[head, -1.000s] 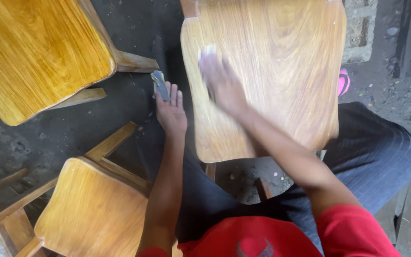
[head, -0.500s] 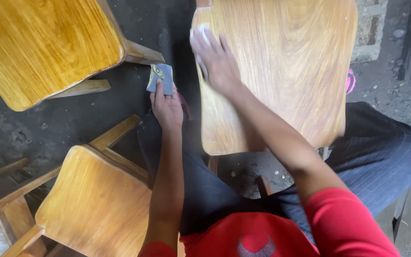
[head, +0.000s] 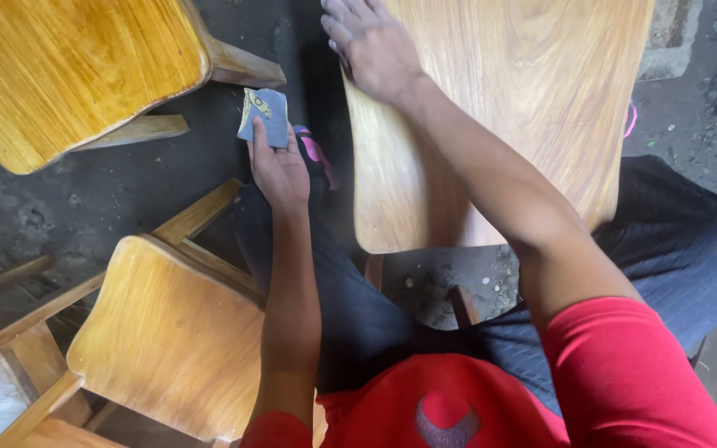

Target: The person sits on the floor and sands the seat of a wooden chair using a sanding block. They repeatedly rub the surface, flip the block to use a different side, and continue sanding the chair seat.

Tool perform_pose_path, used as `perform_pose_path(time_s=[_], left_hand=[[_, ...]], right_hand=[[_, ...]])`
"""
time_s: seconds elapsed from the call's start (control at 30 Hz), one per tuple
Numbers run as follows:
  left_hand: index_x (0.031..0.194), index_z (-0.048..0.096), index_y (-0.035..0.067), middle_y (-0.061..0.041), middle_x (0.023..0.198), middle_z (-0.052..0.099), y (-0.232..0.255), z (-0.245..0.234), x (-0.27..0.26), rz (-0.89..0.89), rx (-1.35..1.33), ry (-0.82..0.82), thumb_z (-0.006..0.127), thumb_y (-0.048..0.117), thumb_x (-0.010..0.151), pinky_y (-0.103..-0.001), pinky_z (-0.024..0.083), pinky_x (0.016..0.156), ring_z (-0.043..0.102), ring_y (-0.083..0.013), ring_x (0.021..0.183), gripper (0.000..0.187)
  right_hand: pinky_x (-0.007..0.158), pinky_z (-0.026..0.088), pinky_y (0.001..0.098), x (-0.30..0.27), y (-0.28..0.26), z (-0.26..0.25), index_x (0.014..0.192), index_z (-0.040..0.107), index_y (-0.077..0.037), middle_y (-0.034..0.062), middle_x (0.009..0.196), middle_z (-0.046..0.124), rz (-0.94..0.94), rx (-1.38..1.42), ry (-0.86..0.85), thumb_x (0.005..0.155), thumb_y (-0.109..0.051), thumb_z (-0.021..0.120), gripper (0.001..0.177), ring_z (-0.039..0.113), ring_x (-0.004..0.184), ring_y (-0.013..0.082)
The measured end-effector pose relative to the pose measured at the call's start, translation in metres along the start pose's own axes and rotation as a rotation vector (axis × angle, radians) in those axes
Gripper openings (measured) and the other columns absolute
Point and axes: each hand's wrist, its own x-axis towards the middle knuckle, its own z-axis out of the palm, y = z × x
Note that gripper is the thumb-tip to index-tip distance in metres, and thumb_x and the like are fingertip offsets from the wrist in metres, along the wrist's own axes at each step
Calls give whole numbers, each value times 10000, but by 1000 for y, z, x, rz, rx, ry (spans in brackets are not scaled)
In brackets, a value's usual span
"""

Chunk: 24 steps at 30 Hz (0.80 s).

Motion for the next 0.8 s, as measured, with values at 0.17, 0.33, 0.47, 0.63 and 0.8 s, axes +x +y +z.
perform_pose_path(time_s=[0.17, 0.33, 0.47, 0.63, 0.8], left_hand=[[1212, 662, 80, -108, 1219, 521, 6, 9, -12, -50, 21, 43, 851, 244, 904, -354, 578, 983, 578, -272, 1103, 397], [1236, 651, 78, -107, 1181, 470, 6, 6, -16, -42, 52, 37, 862, 267, 887, -332, 584, 893, 541, -256, 1053, 450], [1207, 629, 57, -98, 1145, 454, 5, 5, -17, -26, 64, 19, 836, 258, 906, -310, 572, 858, 535, -259, 1036, 417], [1138, 644, 92, -113, 1128, 497, -13, -14, 9, -19, 45, 22, 836, 254, 910, -343, 586, 865, 587, -314, 1035, 339], [1127, 639, 95, -154, 1138, 609, -30, -9, 1, -186, 18, 89, 861, 286, 877, -417, 601, 924, 681, -359, 1043, 384]], right_hand=[[963, 514, 452, -130, -135, -22, 1045, 743, -113, 39, 1197, 584, 175, 943, -12, 1020, -86, 493, 253, 605, 1148, 220], [1289, 224, 450, -141, -157, -101, 1379, 583, -46, 70, 1383, 608, -88, 536, -253, 1114, -175, 412, 341, 454, 1419, 250], [1245, 240, 490, -100, -94, -63, 1507, 499, -34, 125, 1484, 508, 59, 449, -199, 1131, -193, 429, 414, 377, 1465, 325], [1181, 322, 591, -105, -93, -50, 1563, 455, -66, 172, 1603, 426, 91, 223, -58, 1111, -222, 502, 481, 330, 1504, 372], [1220, 292, 557, -211, -185, -94, 1508, 519, -105, 116, 1515, 542, 32, 320, -88, 1107, -246, 426, 435, 415, 1475, 301]])
